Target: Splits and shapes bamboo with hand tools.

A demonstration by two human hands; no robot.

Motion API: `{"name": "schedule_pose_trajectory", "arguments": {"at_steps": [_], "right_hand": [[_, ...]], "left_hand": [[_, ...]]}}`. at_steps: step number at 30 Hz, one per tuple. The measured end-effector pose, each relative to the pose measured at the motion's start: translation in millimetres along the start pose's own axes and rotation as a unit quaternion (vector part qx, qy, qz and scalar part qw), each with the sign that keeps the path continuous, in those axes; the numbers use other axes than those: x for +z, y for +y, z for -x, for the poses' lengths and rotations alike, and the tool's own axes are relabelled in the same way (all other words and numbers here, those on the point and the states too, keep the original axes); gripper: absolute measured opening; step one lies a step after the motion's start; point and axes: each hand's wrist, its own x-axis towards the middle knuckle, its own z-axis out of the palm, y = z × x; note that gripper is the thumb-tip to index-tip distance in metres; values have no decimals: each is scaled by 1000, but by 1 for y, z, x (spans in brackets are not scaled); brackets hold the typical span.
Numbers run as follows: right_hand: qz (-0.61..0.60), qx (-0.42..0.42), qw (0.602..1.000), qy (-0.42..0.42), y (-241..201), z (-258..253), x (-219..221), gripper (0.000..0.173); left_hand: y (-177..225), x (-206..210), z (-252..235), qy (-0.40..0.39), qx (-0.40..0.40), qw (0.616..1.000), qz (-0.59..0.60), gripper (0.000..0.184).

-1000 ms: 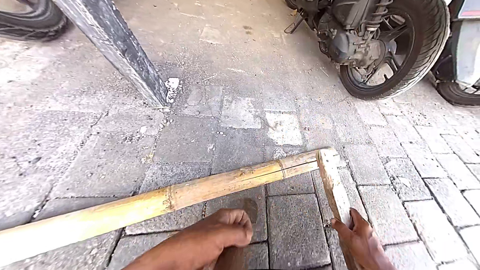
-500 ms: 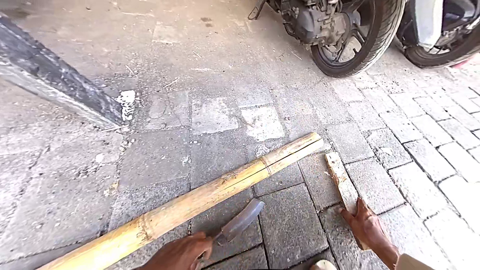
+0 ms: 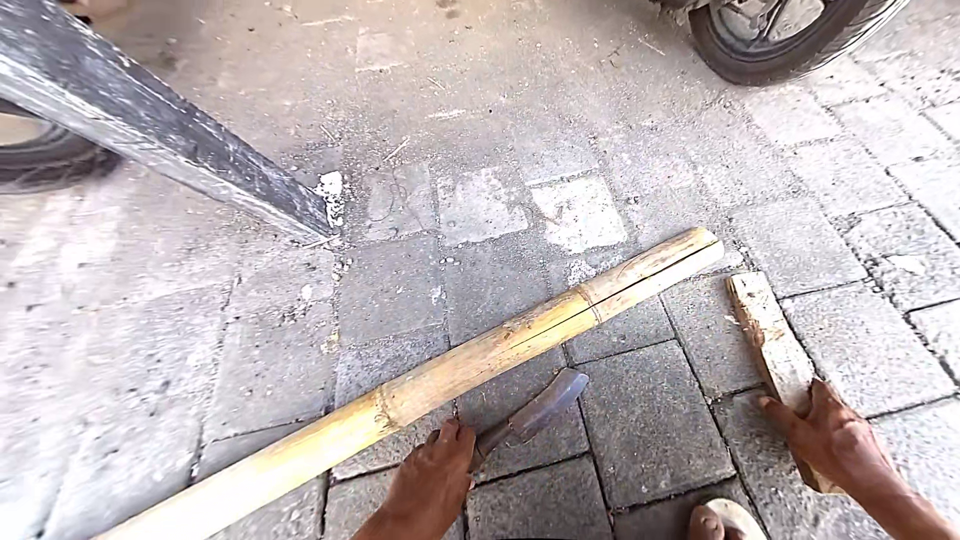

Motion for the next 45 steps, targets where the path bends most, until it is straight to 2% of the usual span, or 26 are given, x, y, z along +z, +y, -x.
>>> {"name": "schedule_pose_trajectory", "arguments": {"at_steps": [3,6,9,11,13,15,18,20,26,31,35,38,41,43,45], "right_hand": [[-63,26,998,-16,-12,8,-6,74],[-117,21,993,-27,-28,20,-1,64],[-113,-7,993,-30,-34,27,13,69],[-94,-25,995,-34,-37,29,17,77],[-84,-39,995,-35,-43,30,16,77],[-92,-50,994,-37,-47,33,15,75],[-107,-55,991,-51,-54,36,11,70],[-113,-56,991,-54,-57,38,12,70],[-116,-71,989,-52,-68,42,11,71],[-99,-102,989,-31,-73,45,8,72],[-118,-149,981,-27,-86,54,0,75],[-205,-233,951,0,-103,66,1,70],[-313,-287,903,-67,-130,76,-8,63],[-363,-310,875,-77,-156,84,-29,56],[-463,-351,812,-63,-178,92,-56,56]], "left_hand": [[-10,5,0,6,38,996,77,55],[-17,13,6,-42,68,959,272,46],[-15,20,13,-129,88,896,416,37],[-16,21,18,-119,101,885,438,33],[-22,13,26,-87,108,889,436,33],[-29,0,38,-38,95,906,410,36],[-42,-17,48,83,65,946,306,42],[-51,-30,51,125,48,958,254,44],[-61,-52,50,123,-2,986,114,50],[-38,-77,65,128,-49,991,-13,48],[-17,-92,75,159,-71,976,-131,47],[-1,-100,80,156,-88,969,-170,44],[14,-109,80,98,-131,969,-187,43],[24,-113,81,73,-156,967,-185,41],[33,-114,84,72,-169,965,-189,37]]}}
